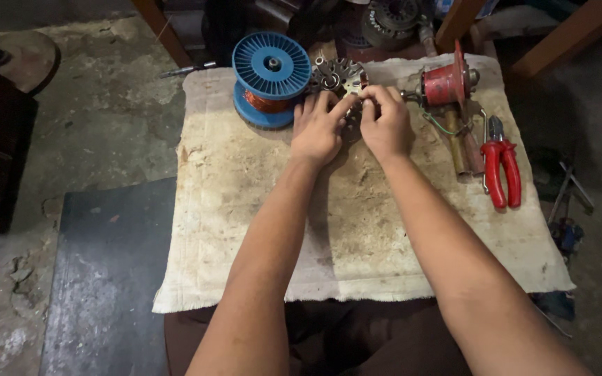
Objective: The person winds copper wire by hand around the slots of a motor armature. They rotate the armature and continue wrapping the wire around each slot in sequence.
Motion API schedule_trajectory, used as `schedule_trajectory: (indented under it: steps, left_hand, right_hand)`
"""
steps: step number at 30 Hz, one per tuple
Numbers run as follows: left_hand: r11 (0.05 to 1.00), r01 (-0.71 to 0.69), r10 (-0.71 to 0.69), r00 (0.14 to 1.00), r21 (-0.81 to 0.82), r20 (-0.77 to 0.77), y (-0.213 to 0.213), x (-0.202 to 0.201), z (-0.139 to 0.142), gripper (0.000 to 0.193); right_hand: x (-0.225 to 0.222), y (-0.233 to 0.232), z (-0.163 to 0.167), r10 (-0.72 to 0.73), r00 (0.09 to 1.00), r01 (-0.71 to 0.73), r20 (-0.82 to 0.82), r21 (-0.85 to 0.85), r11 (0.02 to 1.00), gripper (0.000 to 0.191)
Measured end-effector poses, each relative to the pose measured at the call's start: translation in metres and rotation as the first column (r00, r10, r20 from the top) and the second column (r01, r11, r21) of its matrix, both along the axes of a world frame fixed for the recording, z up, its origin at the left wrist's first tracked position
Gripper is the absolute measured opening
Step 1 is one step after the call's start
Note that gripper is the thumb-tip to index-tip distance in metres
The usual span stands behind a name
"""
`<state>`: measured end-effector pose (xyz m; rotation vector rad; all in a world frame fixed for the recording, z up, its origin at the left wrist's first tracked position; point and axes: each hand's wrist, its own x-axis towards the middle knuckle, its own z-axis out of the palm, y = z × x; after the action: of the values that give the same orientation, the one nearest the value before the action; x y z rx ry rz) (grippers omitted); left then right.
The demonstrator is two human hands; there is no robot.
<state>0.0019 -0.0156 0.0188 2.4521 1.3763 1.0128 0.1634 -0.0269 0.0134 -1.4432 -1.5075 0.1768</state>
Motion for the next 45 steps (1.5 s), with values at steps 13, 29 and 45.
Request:
schedule_trajectory:
  steps: [13, 29, 45]
  left_hand:
    - [1.000, -0.007, 0.007, 1.000, 0.024, 0.013, 0.001, 0.001, -0.003, 0.056]
    - [0.997, -0.075, 0.075, 0.997, 0.019, 0.029, 0.007, 0.003, -0.009, 0.046]
    - [0.997, -0.047, 0.044, 0.998, 0.058, 0.052, 0.007, 0.001, -0.010, 0.056]
  right_hand:
    - [0.005, 0.004, -0.006, -0.014, 0.997, 0.017, -0.080, 0.031, 0.999, 0.011]
    - [0.006, 0.012, -0.020, -0.056, 0.992, 0.080, 0.115, -0.208, 0.975, 0.017]
    - [0.006, 0.008, -0.014, 0.051, 0.999, -0.052, 0.009, 0.070, 0.996, 0.010]
